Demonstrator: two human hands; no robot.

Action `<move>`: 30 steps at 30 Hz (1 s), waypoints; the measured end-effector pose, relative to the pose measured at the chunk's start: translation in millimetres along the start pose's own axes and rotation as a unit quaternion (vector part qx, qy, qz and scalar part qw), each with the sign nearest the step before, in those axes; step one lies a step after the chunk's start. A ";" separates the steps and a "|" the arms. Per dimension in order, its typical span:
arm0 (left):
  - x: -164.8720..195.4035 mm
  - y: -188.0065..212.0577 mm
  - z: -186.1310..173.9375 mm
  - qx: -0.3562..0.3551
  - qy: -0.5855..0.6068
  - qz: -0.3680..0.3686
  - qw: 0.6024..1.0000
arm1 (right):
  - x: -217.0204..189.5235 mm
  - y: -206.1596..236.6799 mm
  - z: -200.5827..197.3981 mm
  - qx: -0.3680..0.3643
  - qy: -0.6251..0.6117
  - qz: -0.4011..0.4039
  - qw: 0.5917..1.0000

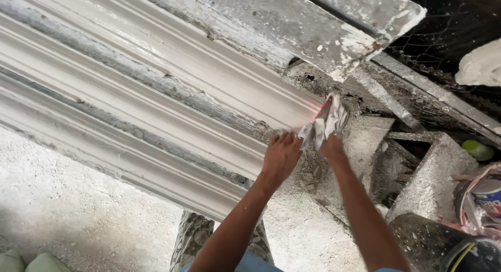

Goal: The person applies white plaster paste along decorative gypsum cornice moldings laid on a workbench, drawing a small red scraper along the grooves to fill and smooth them. They then wash their hands at a tap, dry them on a cloth, and press and smooth the molding surfaces by hand.

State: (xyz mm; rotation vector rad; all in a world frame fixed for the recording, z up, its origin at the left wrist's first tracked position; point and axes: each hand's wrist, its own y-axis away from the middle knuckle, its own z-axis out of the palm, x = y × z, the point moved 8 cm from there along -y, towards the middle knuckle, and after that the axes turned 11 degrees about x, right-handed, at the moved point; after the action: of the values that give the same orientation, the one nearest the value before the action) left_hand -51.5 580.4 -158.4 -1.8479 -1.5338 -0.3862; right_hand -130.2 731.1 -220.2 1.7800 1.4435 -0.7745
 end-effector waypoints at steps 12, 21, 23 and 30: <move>76.6 -2.9 49.3 -0.062 -0.060 0.069 0.994 | 77.2 39.4 14.6 0.054 -0.613 0.257 0.745; 34.5 -7.3 11.3 -0.026 0.164 -0.140 0.976 | 65.6 -32.3 -91.6 0.153 -0.543 0.248 0.788; 28.3 -2.6 -1.0 -0.018 0.180 -0.178 0.967 | 55.7 -39.2 -113.6 0.184 -0.555 0.222 0.780; 27.9 8.0 -31.0 0.007 0.228 -0.234 0.945 | 7.5 -46.5 -188.6 0.188 -0.626 0.079 0.752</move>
State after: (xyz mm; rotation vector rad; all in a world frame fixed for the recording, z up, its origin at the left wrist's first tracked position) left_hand -30.5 579.7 -121.4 -1.2430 -1.6125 -0.9478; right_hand -170.9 896.0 -125.8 1.0607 0.2124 -1.7668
